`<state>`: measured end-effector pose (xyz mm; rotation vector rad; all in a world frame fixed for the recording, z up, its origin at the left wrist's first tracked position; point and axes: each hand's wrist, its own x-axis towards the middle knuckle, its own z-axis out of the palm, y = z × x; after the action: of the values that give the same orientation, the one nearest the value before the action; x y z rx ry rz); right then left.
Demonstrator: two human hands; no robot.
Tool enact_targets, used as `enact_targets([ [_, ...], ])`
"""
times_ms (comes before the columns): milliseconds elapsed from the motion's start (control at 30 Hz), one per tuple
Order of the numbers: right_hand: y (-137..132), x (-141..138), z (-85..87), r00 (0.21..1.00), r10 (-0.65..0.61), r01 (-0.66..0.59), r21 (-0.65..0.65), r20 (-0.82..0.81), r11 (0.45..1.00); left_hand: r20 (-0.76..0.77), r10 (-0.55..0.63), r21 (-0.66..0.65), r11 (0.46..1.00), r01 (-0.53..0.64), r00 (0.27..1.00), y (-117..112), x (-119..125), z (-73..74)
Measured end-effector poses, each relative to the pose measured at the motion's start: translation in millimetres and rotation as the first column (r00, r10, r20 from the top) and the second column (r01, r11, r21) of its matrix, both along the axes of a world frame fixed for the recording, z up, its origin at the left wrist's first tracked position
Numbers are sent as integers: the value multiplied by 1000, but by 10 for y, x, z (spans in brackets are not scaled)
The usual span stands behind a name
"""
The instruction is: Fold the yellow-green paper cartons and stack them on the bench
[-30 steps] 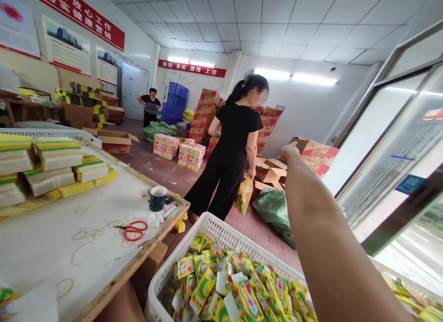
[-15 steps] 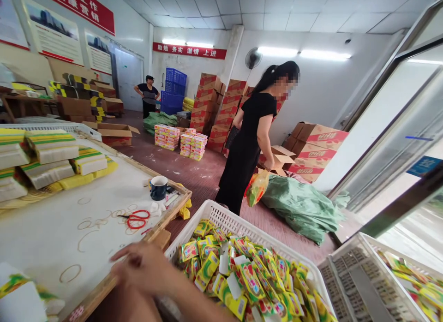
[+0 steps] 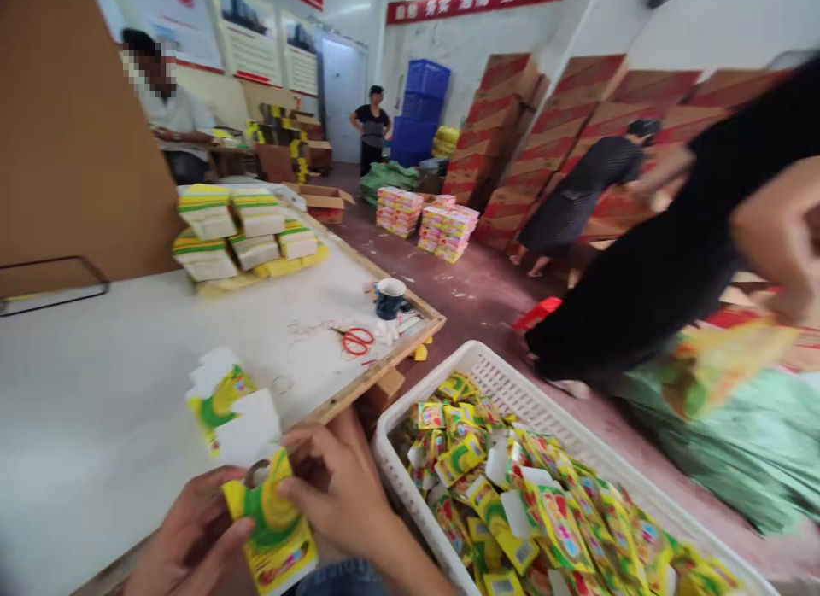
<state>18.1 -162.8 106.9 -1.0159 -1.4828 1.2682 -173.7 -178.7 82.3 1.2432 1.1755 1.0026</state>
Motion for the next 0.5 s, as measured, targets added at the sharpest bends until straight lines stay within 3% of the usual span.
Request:
enact_targets([
  [67, 0, 18, 27, 999, 39, -38, -11, 33, 999, 59, 49, -46, 998, -47, 997, -56, 13, 78],
  [200, 5, 28, 63, 984, 118, -116, -20, 131, 993, 198, -41, -112, 992, 64, 979, -131, 79, 184],
  [333, 11, 8, 63, 980, 129, -125, -33, 149, 992, 355, 7, -183, 981, 62, 935, -142, 71, 215],
  [500, 0, -44, 29, 993, 48, -45, -35, 104, 998, 375, -152, -159, 961, 225, 914, -48, 1, 176],
])
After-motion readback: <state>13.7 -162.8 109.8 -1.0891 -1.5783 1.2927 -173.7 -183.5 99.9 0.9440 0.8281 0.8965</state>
